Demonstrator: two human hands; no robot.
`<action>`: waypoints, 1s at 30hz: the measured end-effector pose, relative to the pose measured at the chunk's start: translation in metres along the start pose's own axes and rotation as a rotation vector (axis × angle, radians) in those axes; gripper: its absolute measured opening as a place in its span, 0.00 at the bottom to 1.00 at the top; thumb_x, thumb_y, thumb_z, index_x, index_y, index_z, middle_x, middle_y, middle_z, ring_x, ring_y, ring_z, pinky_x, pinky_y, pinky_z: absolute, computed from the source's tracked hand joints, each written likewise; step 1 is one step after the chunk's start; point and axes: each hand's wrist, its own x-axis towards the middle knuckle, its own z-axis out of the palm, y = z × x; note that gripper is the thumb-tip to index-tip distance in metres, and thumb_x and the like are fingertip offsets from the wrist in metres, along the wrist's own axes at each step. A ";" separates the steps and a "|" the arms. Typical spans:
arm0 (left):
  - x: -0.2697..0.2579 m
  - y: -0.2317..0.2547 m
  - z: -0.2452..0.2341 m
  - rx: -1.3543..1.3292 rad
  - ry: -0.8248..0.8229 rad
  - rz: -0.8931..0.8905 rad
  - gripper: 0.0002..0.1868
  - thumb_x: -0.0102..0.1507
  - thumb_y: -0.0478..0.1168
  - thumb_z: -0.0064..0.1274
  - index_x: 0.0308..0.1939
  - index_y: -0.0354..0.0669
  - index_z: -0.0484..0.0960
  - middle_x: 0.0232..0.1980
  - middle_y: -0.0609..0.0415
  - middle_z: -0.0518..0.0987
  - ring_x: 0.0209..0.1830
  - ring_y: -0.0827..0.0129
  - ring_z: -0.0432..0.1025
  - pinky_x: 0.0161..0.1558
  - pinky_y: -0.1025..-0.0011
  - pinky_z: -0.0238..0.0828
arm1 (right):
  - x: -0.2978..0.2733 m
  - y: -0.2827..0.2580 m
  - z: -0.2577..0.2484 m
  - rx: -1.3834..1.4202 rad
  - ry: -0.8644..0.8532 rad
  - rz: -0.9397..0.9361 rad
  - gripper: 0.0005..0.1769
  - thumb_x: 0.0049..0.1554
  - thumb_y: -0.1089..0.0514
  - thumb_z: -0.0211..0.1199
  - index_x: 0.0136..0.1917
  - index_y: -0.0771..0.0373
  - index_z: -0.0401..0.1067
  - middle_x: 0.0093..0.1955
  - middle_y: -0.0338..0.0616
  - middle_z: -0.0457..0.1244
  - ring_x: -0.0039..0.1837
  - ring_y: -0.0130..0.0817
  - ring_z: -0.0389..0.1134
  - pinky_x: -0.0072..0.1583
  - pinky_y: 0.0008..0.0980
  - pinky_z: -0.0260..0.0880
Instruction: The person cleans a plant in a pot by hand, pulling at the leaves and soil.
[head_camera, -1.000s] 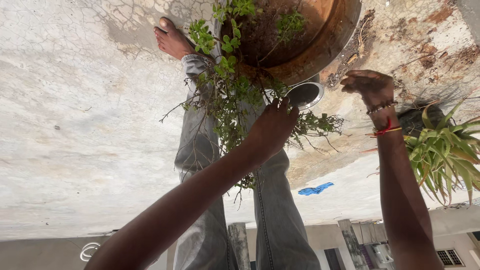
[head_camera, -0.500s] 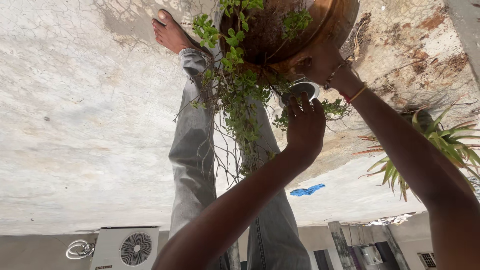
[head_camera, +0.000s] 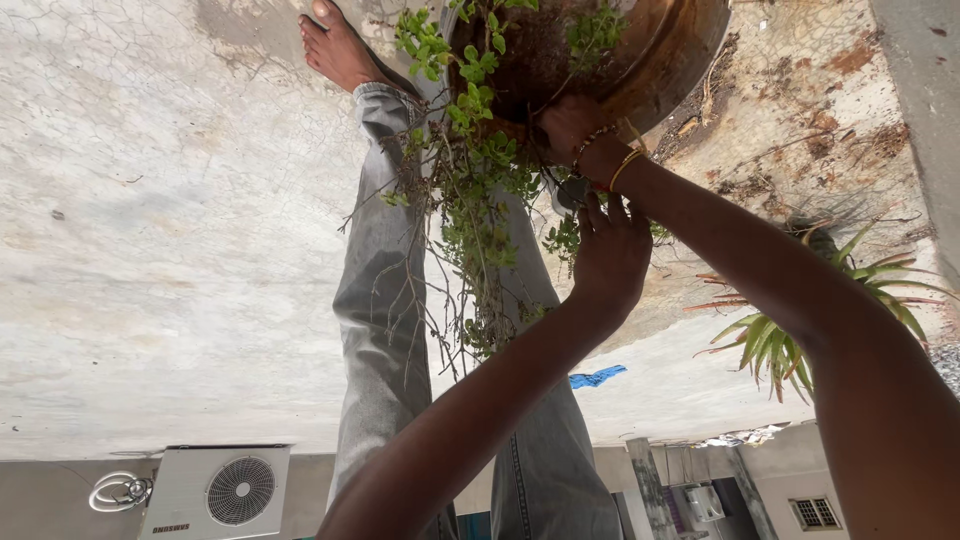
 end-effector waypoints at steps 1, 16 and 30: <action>-0.001 -0.001 0.000 0.033 -0.014 0.017 0.27 0.58 0.34 0.57 0.60 0.26 0.74 0.67 0.25 0.68 0.69 0.32 0.65 0.68 0.44 0.65 | -0.001 0.002 0.000 -0.003 -0.003 -0.001 0.13 0.53 0.52 0.71 0.45 0.63 0.81 0.43 0.56 0.71 0.46 0.50 0.73 0.51 0.47 0.76; -0.010 -0.014 0.008 0.072 -0.036 0.046 0.24 0.58 0.35 0.59 0.57 0.29 0.74 0.69 0.30 0.68 0.70 0.34 0.65 0.68 0.48 0.66 | -0.014 0.026 -0.022 0.535 0.033 0.229 0.26 0.47 0.34 0.81 0.43 0.57 0.82 0.41 0.42 0.72 0.42 0.34 0.73 0.47 0.38 0.75; -0.012 -0.016 0.007 0.042 -0.073 0.092 0.26 0.58 0.33 0.58 0.59 0.26 0.73 0.69 0.26 0.66 0.70 0.33 0.64 0.68 0.46 0.64 | 0.014 -0.004 0.000 0.370 -0.029 0.321 0.16 0.46 0.61 0.72 0.49 0.51 0.84 0.49 0.48 0.72 0.48 0.39 0.74 0.52 0.39 0.78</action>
